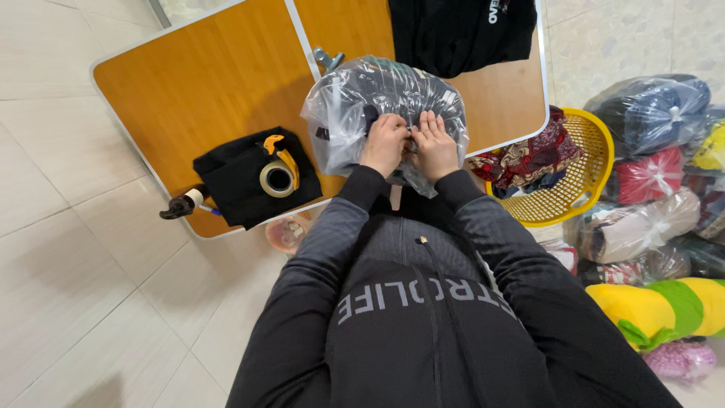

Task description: The person places folded black clothing into a clear plastic bag, seals it with a tape dispenser, and writes on the bag with a marker. The person then places the sealed bag on the floor and unfolds another black garment on the table.

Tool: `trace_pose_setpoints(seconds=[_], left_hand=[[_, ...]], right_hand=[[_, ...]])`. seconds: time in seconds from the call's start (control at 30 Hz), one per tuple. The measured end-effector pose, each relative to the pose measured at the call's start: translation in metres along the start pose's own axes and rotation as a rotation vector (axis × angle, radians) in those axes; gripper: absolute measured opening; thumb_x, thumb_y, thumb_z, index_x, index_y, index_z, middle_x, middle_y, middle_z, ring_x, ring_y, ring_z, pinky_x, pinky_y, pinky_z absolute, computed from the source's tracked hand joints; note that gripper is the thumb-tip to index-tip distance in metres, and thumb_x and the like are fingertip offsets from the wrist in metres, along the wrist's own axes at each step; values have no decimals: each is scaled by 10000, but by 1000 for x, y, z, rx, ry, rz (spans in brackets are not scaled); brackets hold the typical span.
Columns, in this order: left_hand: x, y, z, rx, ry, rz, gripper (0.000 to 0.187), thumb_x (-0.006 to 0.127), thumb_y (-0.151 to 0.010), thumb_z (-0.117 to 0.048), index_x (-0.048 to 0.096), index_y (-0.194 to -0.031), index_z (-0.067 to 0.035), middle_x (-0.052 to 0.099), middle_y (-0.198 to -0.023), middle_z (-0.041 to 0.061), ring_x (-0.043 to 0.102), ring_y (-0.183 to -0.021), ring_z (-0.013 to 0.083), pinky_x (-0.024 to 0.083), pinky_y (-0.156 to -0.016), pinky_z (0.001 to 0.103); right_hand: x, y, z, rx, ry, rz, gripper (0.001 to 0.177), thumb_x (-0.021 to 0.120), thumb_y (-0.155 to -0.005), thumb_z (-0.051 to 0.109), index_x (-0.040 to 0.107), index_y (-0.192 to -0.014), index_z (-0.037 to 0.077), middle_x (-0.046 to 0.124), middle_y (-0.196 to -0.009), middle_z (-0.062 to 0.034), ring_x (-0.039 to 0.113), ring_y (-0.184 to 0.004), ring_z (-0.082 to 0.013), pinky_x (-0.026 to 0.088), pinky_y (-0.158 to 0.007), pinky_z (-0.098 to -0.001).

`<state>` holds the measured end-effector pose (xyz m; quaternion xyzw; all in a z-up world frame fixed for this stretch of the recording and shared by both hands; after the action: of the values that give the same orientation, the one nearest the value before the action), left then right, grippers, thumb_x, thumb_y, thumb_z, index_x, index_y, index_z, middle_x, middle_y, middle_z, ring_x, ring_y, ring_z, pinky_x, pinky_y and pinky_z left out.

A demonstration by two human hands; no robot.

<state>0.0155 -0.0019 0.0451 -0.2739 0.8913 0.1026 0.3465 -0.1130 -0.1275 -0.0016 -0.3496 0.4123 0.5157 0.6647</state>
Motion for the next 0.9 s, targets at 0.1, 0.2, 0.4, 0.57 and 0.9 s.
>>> trace_pose_setpoints(seconds=[0.1,0.2,0.4,0.57,0.9], left_hand=[[8,-2,-4,-37,-20,-125,354,699,-740,-74,723,-1092,-58,607,-1020,99,553,-1085,324,454,-906,448],[13,-2,-3,-24,-41,-124,250,680,-820,-76,732,-1060,-120,595,-1005,50,555,-1071,282,458,-916,419],[17,-8,0,-22,-149,-109,17,680,-841,-136,683,-833,-121,590,-947,52,550,-1027,292,451,-886,431],[22,-7,2,11,-167,-149,20,673,-806,-111,677,-788,-121,598,-938,54,543,-1028,304,453,-912,434],[23,-7,7,46,-150,-154,59,726,-771,-105,668,-783,-110,591,-925,47,542,-1024,301,438,-901,443]], right_hand=[[-3,1,-2,-13,50,-7,476,827,-804,209,703,-1203,-19,590,-1451,-285,544,-1404,-398,403,-1203,-492],[-4,2,-1,-8,46,5,570,867,-752,252,709,-1229,-16,597,-1440,-277,548,-1399,-388,406,-1197,-490],[-27,-7,15,37,78,80,668,889,-707,331,701,-1247,-17,554,-1492,-281,451,-1468,-372,156,-1243,-606],[-66,-18,34,195,94,201,719,828,-661,454,712,-1272,94,477,-1586,-200,166,-1578,-404,-80,-1194,-731],[-61,-13,43,334,88,186,976,842,-612,480,549,-1467,111,253,-1665,-252,98,-1553,-445,-49,-1147,-763]])
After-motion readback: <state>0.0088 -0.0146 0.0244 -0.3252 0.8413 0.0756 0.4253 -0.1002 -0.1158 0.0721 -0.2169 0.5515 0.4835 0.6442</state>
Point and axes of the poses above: each hand's wrist, its own y-axis away from the middle knuckle, its own x-axis out of the palm, z = x × y, the point moved 1 cm from there along -y, towards the middle knuckle
